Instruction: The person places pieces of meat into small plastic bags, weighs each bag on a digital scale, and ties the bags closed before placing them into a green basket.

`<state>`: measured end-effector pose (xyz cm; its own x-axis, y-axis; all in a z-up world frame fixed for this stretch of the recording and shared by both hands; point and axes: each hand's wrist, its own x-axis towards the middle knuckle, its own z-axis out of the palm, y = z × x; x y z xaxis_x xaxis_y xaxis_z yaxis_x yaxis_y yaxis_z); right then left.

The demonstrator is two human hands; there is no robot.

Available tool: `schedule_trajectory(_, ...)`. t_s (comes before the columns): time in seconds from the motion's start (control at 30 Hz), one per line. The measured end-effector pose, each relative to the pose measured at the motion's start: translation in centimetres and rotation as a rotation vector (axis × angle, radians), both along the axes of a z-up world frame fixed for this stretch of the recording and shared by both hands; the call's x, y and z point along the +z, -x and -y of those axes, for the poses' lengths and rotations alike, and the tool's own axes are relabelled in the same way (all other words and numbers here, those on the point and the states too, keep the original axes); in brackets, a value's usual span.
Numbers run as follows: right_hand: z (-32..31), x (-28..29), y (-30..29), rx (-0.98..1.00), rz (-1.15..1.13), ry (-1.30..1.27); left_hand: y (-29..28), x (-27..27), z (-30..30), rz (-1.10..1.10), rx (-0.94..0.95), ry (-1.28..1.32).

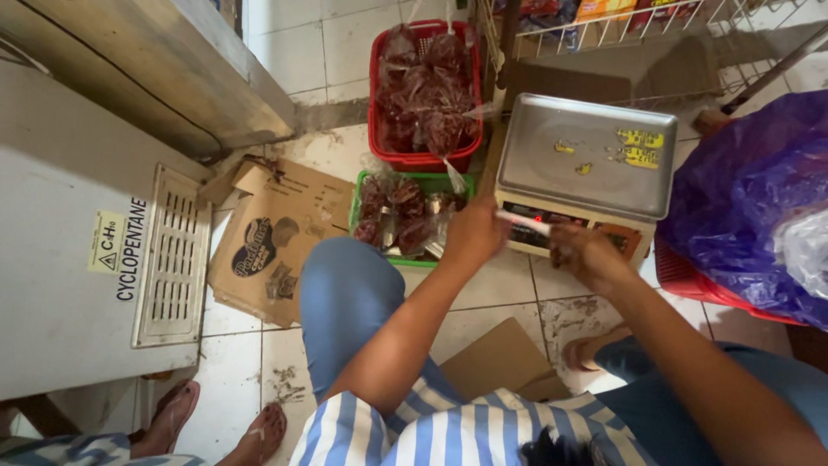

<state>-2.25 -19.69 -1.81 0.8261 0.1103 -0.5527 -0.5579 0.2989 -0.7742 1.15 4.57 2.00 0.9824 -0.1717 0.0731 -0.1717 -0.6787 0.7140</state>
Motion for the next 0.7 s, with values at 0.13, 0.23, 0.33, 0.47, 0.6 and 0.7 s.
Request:
schedule_trajectory(0.13,-1.8,0.2,2.2,0.252,-0.023,-0.148,-2.1,-3.5,0.7,-0.241,-0.003,0.465)
schedule_trajectory(0.23,-2.4,0.3,2.8,0.323,-0.052,-0.187,-1.4,-4.8,1.0,-0.689,-0.397,1.327)
schedule_trajectory(0.33,-1.0,0.4,1.5,0.264,-0.044,0.008,-1.0,-4.6,0.6,-0.672,-0.658,1.240)
schedule_trajectory(0.47,1.8,0.5,-1.3,0.263,0.258,0.284,-1.1,-5.1,1.4,-0.491,-0.425,0.883)
schedule_trajectory(0.6,0.5,1.1,-0.4,0.282,0.558,0.639,-1.0,-8.0,2.9,-0.370,-0.121,0.705)
schedule_trajectory(0.7,-1.6,3.1,1.8,0.399,0.625,0.942,0.0,-11.6,4.8,-0.312,0.029,0.672)
